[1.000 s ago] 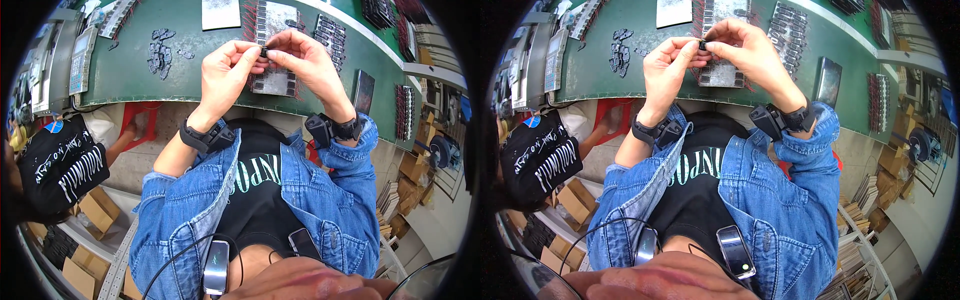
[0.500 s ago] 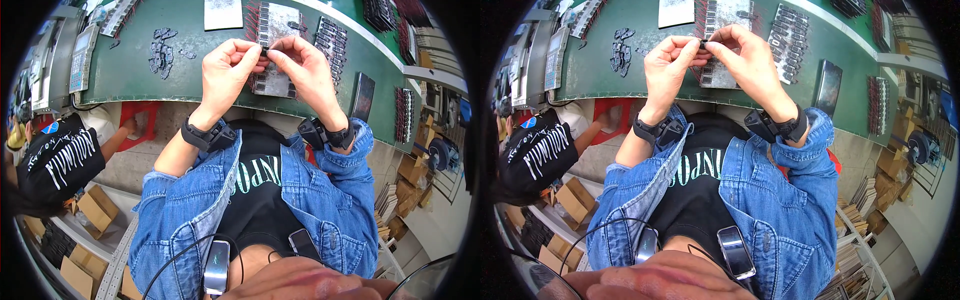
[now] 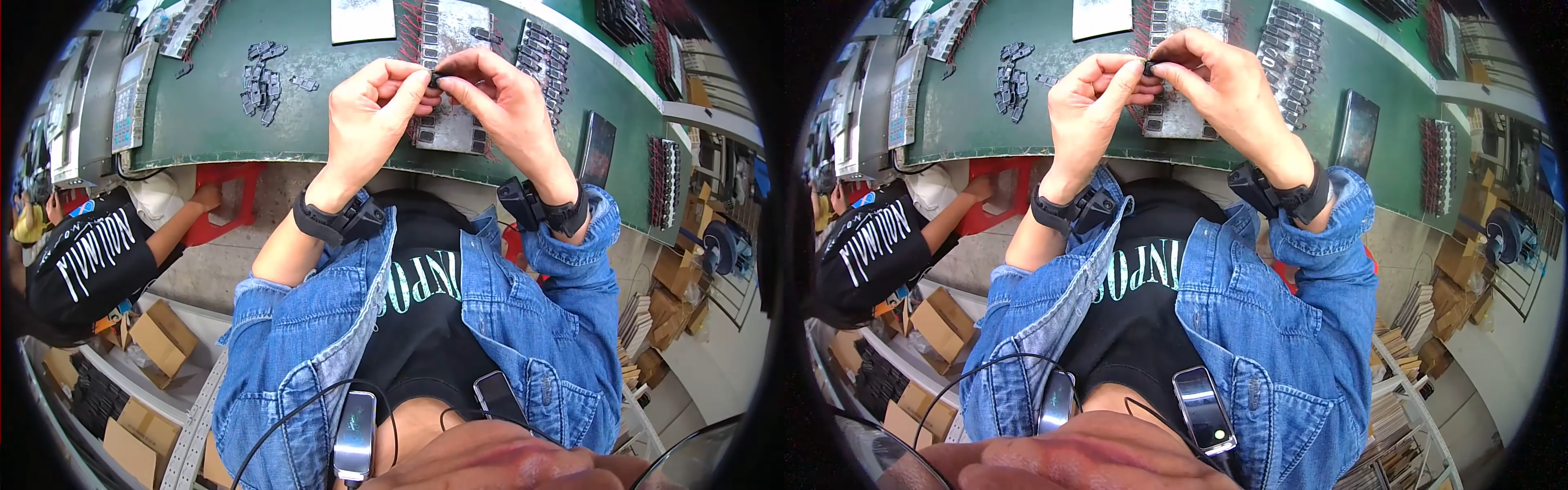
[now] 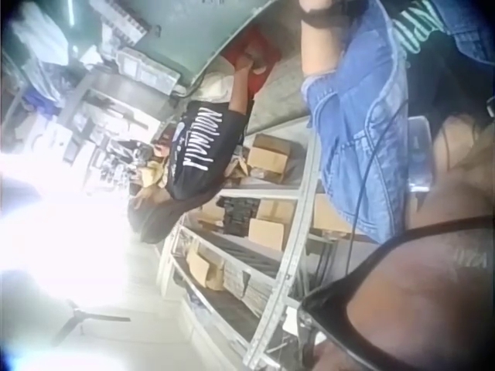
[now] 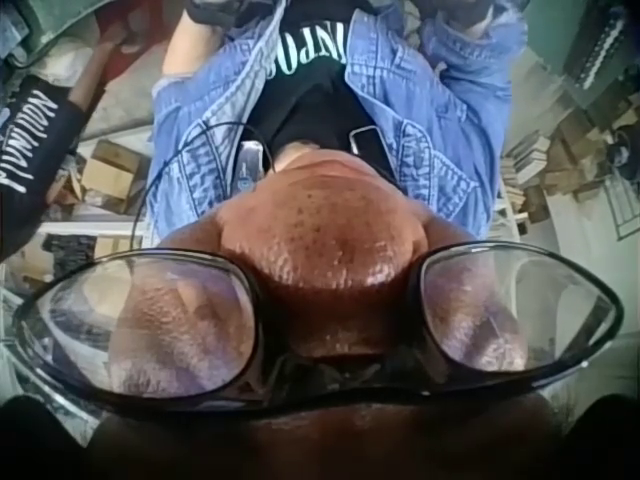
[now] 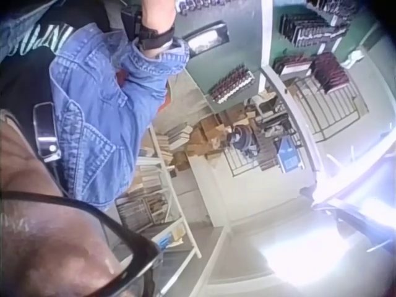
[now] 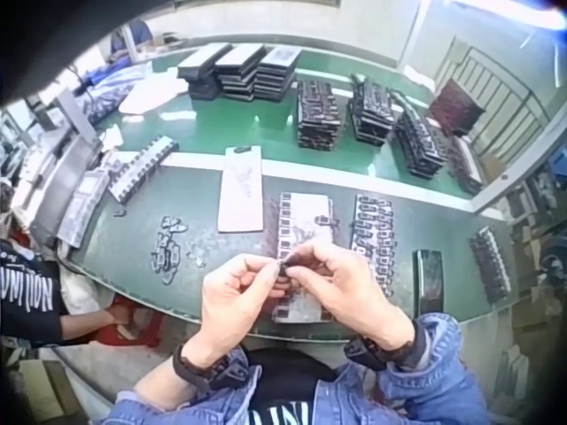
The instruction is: The person picks up a component and a small speaker, fits them together, and places the assembly onto a tray, repeating this process several times.
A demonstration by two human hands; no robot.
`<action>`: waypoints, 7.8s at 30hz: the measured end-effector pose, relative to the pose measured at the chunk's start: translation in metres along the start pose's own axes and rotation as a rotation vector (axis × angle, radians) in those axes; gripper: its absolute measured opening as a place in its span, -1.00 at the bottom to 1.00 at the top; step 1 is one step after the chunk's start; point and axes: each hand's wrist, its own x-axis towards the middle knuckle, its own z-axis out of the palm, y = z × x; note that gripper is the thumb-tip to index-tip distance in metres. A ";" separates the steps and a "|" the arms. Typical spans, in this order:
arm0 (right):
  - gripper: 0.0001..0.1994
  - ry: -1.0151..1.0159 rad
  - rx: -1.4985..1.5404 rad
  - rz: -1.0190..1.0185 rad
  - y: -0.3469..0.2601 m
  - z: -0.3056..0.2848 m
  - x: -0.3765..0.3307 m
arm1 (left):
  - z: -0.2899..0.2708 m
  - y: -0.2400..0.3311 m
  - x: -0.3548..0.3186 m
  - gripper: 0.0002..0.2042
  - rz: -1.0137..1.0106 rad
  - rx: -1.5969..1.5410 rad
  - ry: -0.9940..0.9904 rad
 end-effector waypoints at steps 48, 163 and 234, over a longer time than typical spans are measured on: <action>-0.74 0.214 -0.715 -0.509 0.008 0.012 0.002 | -0.011 0.002 0.014 -0.87 -0.259 -0.151 -0.018; -0.81 0.179 0.367 0.125 -0.025 0.024 -0.025 | -0.014 0.009 0.012 -0.75 0.099 0.080 0.063; -0.86 0.109 -0.870 -0.373 0.045 -0.051 0.023 | -0.023 -0.008 -0.023 -0.86 0.035 0.207 0.062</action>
